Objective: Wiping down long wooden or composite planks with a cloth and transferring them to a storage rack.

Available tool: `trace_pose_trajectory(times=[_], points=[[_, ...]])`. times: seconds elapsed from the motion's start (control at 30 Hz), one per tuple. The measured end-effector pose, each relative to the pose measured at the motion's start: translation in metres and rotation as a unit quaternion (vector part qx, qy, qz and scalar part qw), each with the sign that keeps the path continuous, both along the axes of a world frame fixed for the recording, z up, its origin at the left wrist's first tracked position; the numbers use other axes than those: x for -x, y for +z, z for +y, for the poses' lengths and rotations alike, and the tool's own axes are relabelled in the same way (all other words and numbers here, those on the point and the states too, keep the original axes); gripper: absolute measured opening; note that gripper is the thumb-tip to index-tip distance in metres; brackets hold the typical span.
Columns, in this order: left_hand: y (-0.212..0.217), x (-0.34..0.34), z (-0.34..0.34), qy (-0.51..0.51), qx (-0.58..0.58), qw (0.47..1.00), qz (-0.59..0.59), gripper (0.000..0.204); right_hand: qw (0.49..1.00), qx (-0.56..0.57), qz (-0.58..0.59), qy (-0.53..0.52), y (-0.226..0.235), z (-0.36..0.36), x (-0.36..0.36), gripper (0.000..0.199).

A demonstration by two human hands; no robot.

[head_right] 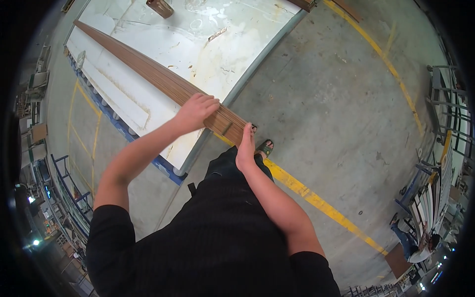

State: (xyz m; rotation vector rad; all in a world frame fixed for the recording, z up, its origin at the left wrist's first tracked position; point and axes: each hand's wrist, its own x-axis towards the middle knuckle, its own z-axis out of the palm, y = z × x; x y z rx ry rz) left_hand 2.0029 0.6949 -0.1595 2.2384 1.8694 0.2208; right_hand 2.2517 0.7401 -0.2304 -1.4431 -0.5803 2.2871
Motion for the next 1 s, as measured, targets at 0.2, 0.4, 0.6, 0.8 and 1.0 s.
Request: trace_pose_trajectory(times=[0.2, 0.4, 0.6, 0.8, 1.0], points=[[0.010, -0.058, 0.018, 0.003, 0.014, 0.999, -0.042, 0.063, 0.996, -0.038, -0.063, -0.047, 0.001, -0.004, 0.025, 0.080], [0.004, -0.055, 0.020, -0.014, -0.009, 0.998, -0.064, 0.053, 0.993, -0.010, 0.011, 0.115, 0.016, 0.025, -0.018, 0.072], [0.008, -0.059, 0.017, 0.010, 0.001, 1.000, 0.021, 0.025, 0.852, -0.240, -0.158, 0.438, 0.050, 0.110, -0.077, 0.082], [-0.004, -0.062, 0.011, 0.029, 0.002, 1.000, 0.010, 0.044, 0.729, -0.335, -0.106, 0.587, 0.053, 0.138, 0.047, 0.106], [0.023, -0.018, -0.080, 0.312, -0.138, 0.929, -0.141, 0.094, 0.758, -0.052, -0.007, 0.650, 0.027, 0.131, 0.097, 0.098]])
